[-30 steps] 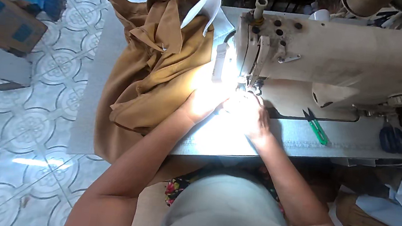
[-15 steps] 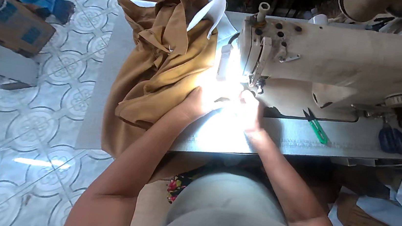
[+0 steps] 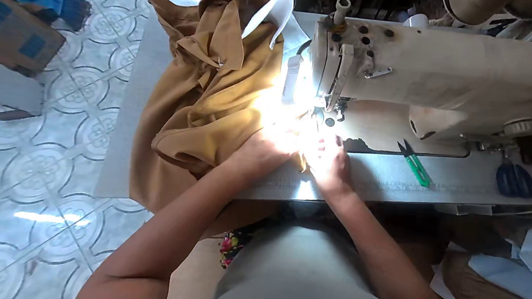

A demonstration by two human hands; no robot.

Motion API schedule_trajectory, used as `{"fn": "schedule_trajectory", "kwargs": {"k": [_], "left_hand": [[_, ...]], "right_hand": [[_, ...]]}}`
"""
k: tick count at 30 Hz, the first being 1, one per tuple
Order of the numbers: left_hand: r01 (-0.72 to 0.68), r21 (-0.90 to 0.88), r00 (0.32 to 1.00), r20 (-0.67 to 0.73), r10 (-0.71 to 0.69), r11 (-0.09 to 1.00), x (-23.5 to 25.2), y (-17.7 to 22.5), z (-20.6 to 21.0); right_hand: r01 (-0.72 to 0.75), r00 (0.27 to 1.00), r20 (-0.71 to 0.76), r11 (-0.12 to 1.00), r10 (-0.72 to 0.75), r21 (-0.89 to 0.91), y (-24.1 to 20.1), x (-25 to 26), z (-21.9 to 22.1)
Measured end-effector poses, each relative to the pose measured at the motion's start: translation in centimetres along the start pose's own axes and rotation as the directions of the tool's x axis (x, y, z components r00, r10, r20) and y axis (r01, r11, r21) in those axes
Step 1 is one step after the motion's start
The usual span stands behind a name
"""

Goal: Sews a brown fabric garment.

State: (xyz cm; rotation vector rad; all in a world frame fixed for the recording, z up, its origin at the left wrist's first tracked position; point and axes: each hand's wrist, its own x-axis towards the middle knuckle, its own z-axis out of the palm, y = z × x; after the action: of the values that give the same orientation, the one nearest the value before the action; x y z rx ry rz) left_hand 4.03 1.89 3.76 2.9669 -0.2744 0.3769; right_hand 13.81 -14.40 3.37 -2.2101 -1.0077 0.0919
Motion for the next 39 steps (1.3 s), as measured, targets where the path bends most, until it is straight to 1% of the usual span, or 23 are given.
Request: {"fn": "schedule_trajectory", "kwargs": {"k": [2, 6, 7, 9, 10, 11, 14, 16, 17, 19, 23, 27, 29, 31, 36, 39], "left_hand": [[0.018, 0.027, 0.999, -0.031, -0.017, 0.999, -0.1, 0.3, 0.3], [0.096, 0.047, 0.995, 0.003, -0.096, 0.994, -0.3, 1.3, 0.5], [0.114, 0.049, 0.993, 0.011, -0.115, 0.992, -0.3, 1.7, 0.6], [0.154, 0.065, 0.987, 0.028, -0.156, 0.986, -0.2, 2.2, 0.7], [0.167, 0.075, 0.985, 0.032, -0.170, 0.983, -0.2, 2.4, 0.9], [0.176, 0.081, 0.983, 0.039, -0.180, 0.981, -0.2, 2.5, 0.9], [0.214, 0.107, 0.971, 0.086, -0.224, 0.971, 0.3, 3.6, -0.2], [0.228, 0.120, 0.963, 0.121, -0.243, 0.966, 0.9, 4.3, -1.2], [0.210, 0.128, 0.973, 0.068, -0.219, 0.969, 0.7, 3.8, -0.4], [0.208, 0.123, 0.975, 0.058, -0.216, 0.970, 0.3, 3.1, 0.6], [0.210, 0.114, 0.971, 0.087, -0.221, 0.971, 0.1, 2.7, 0.6], [0.221, 0.113, 0.967, 0.105, -0.233, 0.969, -0.2, 2.2, 0.6], [0.237, 0.116, 0.957, 0.144, -0.253, 0.965, -0.2, 2.1, 0.6], [0.247, 0.108, 0.954, 0.148, -0.261, 0.963, -0.3, 2.0, 0.6], [0.253, 0.108, 0.949, 0.165, -0.269, 0.961, -0.3, 1.7, 0.5], [0.218, 0.085, 0.971, 0.080, -0.224, 0.972, -0.2, 1.4, 0.7]], "right_hand": [[0.017, 0.999, 0.038, 0.998, -0.015, -0.054, -0.2, 0.2, 0.8], [0.000, 0.998, 0.069, 0.999, 0.003, -0.039, 0.3, -0.2, 0.9], [-0.031, 0.997, 0.071, 0.998, 0.035, -0.049, 0.3, -0.2, 0.7], [-0.152, 0.978, 0.132, 0.984, 0.163, -0.091, 0.0, 0.1, 0.3], [-0.166, 0.975, 0.132, 0.980, 0.180, -0.109, -0.1, 0.2, 0.3], [-0.154, 0.979, 0.119, 0.981, 0.168, -0.118, -0.1, 0.1, 0.2], [-0.047, 0.998, 0.034, 0.993, 0.051, -0.113, 0.2, -0.2, 0.2], [-0.001, 1.000, 0.024, 0.995, 0.003, -0.099, 0.3, -0.2, 0.0], [0.027, 1.000, 0.014, 0.995, -0.025, -0.100, 0.4, -0.2, 0.0], [0.084, 0.996, -0.011, 0.990, -0.086, -0.114, 0.8, -0.2, 0.4], [0.081, 0.995, 0.075, 0.985, -0.070, -0.154, 0.6, -0.2, 0.4], [0.125, 0.991, 0.077, 0.978, -0.114, -0.164, 0.4, -0.1, 0.1], [0.113, 0.989, 0.117, 0.977, -0.093, -0.181, 0.2, -0.1, -0.1], [0.100, 0.985, 0.156, 0.973, -0.068, -0.206, 0.1, -0.1, -0.2], [0.194, 0.979, 0.108, 0.950, -0.172, -0.243, 0.9, -0.6, 0.3], [0.212, 0.976, 0.098, 0.947, -0.194, -0.243, 1.2, -0.7, 0.6]]}}
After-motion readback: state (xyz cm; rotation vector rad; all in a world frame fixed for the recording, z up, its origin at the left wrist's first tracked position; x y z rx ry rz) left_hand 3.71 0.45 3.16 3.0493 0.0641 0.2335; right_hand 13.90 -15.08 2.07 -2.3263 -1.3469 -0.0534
